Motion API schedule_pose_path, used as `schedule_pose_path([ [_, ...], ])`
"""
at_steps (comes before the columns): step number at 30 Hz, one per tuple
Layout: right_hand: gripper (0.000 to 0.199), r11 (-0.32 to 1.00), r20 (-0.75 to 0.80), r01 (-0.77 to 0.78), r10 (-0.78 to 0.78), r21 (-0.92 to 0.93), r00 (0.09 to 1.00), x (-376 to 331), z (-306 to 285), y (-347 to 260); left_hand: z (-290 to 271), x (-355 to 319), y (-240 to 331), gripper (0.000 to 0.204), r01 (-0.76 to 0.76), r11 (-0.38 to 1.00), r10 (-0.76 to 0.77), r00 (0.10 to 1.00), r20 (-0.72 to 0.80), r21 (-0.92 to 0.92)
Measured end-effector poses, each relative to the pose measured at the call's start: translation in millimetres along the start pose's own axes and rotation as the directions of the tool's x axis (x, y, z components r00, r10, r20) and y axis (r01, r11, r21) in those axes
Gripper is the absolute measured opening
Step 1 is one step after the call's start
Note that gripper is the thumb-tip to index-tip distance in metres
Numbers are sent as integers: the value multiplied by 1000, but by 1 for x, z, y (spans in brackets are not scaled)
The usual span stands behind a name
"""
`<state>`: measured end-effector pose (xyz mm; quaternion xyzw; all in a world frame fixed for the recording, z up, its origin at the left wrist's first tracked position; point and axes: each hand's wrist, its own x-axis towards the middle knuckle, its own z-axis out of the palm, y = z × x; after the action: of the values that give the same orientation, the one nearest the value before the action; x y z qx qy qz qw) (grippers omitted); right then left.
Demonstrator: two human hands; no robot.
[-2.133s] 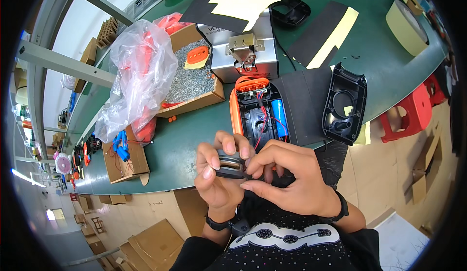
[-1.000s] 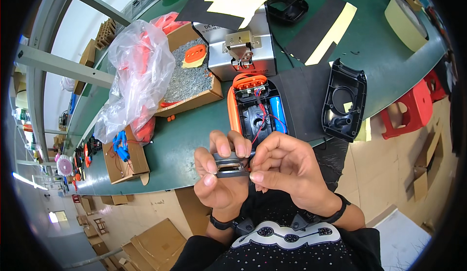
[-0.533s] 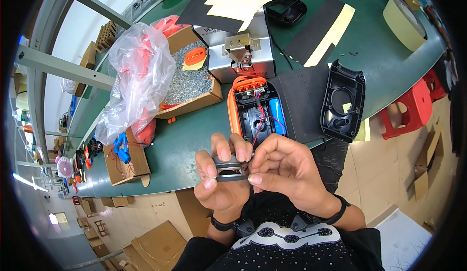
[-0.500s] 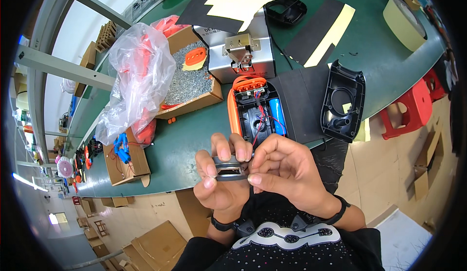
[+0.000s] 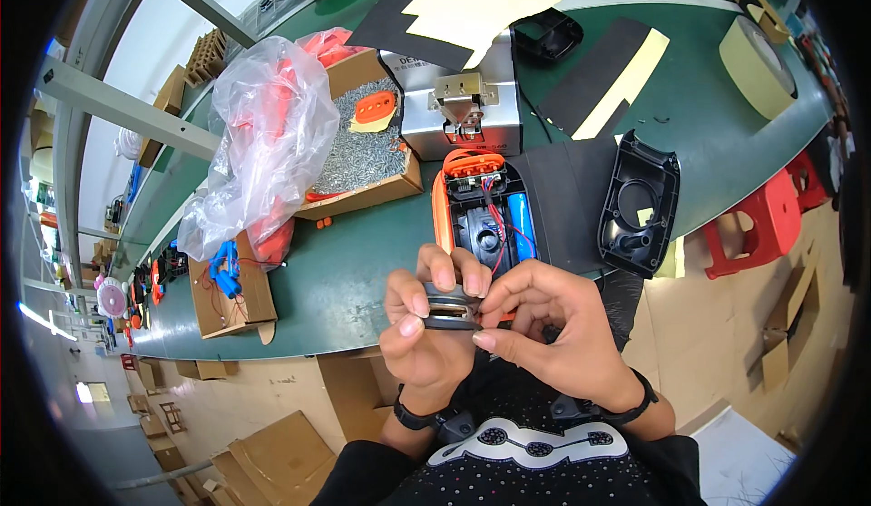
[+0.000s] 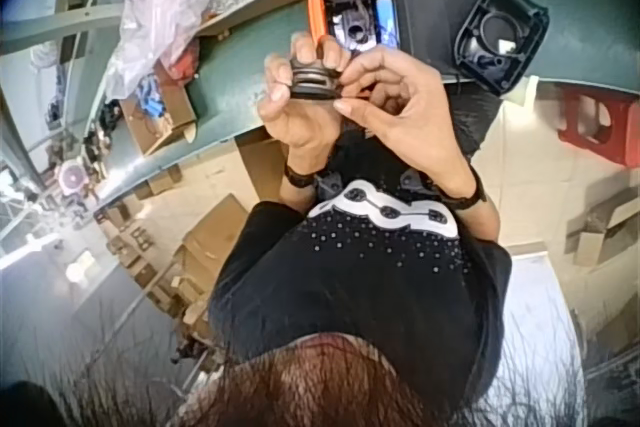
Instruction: The person retrieves a black plastic casing from a cardboard box and walks to a workbench. They place the casing on the table and proceed to assemble an electronic device by inserting a battery pack, a circular speaker component, and an orange plastic strap into the casing. The person repeatedly opens and closes the casing to check the fit of the internal components.
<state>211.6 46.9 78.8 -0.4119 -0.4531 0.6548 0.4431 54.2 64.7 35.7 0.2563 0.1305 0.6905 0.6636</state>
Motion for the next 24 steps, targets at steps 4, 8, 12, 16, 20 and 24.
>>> schedule_pose_path([
  [4,23,996,20,-49,51,-68,999,-1,2,-3,3,1,0,15,12,999,-12,1000,1,-32],
  [8,19,992,27,-51,54,-118,998,-2,0,-7,1,4,3,14,21,999,-21,1000,16,-48],
  [12,15,974,-4,76,-79,-215,997,-4,1,-10,2,4,4,14,25,999,-25,1000,-1,-32],
  [16,13,961,-31,166,-177,-221,984,-2,7,-5,0,4,5,13,24,999,-24,1000,-4,-27],
  [20,10,974,-12,131,-135,-184,991,1,7,-2,0,3,6,13,17,1000,-17,1000,-11,-21],
  [24,8,996,45,31,-28,-85,999,1,5,1,2,5,9,10,20,1000,-20,1000,-1,-9],
])
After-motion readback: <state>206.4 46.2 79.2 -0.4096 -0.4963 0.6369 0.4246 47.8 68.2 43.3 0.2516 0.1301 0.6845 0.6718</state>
